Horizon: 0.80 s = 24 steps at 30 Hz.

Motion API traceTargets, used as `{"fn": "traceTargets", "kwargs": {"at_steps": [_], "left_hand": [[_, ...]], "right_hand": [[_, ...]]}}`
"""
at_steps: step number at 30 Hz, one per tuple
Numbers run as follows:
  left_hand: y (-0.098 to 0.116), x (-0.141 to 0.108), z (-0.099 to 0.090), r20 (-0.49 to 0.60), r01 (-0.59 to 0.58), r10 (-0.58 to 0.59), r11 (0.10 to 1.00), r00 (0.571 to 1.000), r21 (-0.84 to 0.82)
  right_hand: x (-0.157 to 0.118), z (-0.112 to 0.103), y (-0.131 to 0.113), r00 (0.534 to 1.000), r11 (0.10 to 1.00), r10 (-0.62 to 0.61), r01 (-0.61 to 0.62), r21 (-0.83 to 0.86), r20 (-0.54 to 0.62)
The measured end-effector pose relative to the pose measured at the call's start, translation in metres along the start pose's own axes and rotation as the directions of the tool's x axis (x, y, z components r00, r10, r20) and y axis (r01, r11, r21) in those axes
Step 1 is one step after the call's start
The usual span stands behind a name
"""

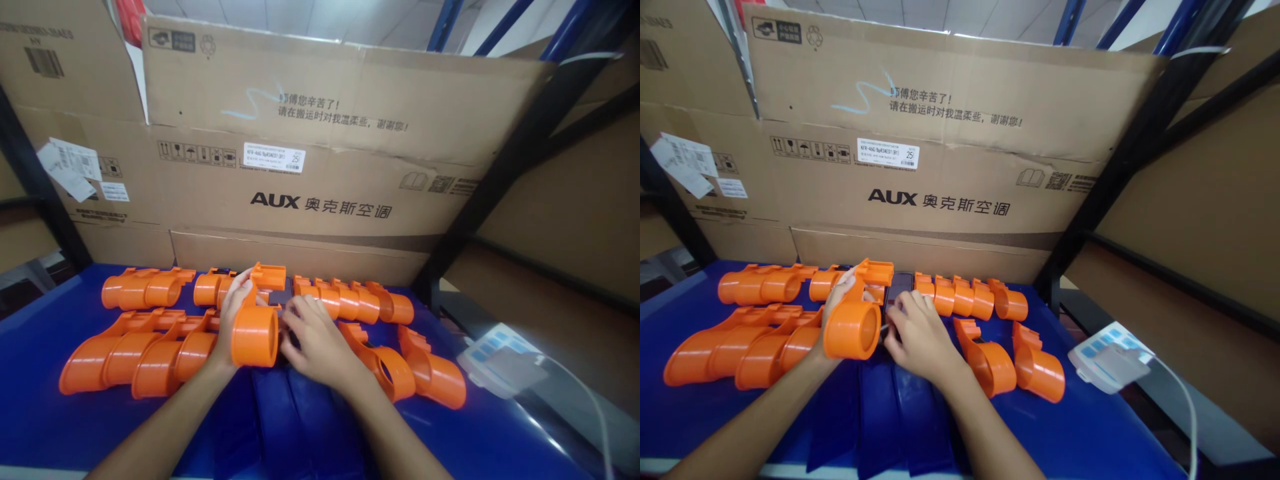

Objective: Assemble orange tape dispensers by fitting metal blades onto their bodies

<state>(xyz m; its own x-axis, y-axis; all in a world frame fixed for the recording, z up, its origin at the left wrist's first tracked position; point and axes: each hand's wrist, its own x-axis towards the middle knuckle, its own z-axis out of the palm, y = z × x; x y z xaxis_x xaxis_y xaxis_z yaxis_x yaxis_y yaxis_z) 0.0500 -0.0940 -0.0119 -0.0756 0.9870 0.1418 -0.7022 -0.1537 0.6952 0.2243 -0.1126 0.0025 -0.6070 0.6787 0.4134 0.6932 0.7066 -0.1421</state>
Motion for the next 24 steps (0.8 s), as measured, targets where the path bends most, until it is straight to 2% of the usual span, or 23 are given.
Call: {"fn": "traceTargets", "kwargs": {"at_steps": [2, 4, 7, 10, 13, 17, 21, 24], "left_hand": [[0.0, -0.002, 0.0, 0.005, -0.012, 0.012, 1.0, 1.0, 0.022], [-0.001, -0.005, 0.0, -0.008, -0.032, 0.032, 0.996, 0.999, 0.081], [-0.005, -0.009, 0.001, -0.014, -0.026, 0.029, 0.983, 0.999, 0.184], [-0.01, -0.011, 0.002, 0.021, 0.003, -0.008, 0.973, 1.0, 0.232], [-0.013, -0.014, 0.004, 0.073, -0.011, -0.008, 0.965, 0.997, 0.261], [-0.012, -0.019, 0.006, 0.131, -0.015, -0.024, 0.957, 0.991, 0.289], [-0.01, -0.023, 0.009, 0.127, -0.019, -0.018, 0.959, 0.992, 0.284], [-0.01, -0.023, 0.008, 0.118, -0.029, -0.005, 0.958, 0.993, 0.284]], "right_hand": [[-0.001, -0.001, 0.003, 0.992, 0.992, 0.086, -0.077, 0.098, -0.09], [-0.003, -0.002, 0.008, 0.963, 0.95, 0.214, -0.166, 0.263, -0.163], [-0.007, -0.004, 0.021, 0.871, 0.764, 0.453, -0.268, 0.587, -0.193], [-0.008, -0.008, 0.032, 0.801, 0.517, 0.58, -0.218, 0.828, -0.151], [-0.006, -0.012, 0.038, 0.767, 0.382, 0.621, -0.12, 0.916, -0.159], [-0.005, -0.013, 0.04, 0.734, 0.337, 0.651, -0.054, 0.94, -0.192], [-0.005, -0.011, 0.042, 0.709, 0.362, 0.661, -0.013, 0.932, -0.247], [-0.005, -0.01, 0.04, 0.73, 0.331, 0.65, -0.022, 0.943, -0.211]]}}
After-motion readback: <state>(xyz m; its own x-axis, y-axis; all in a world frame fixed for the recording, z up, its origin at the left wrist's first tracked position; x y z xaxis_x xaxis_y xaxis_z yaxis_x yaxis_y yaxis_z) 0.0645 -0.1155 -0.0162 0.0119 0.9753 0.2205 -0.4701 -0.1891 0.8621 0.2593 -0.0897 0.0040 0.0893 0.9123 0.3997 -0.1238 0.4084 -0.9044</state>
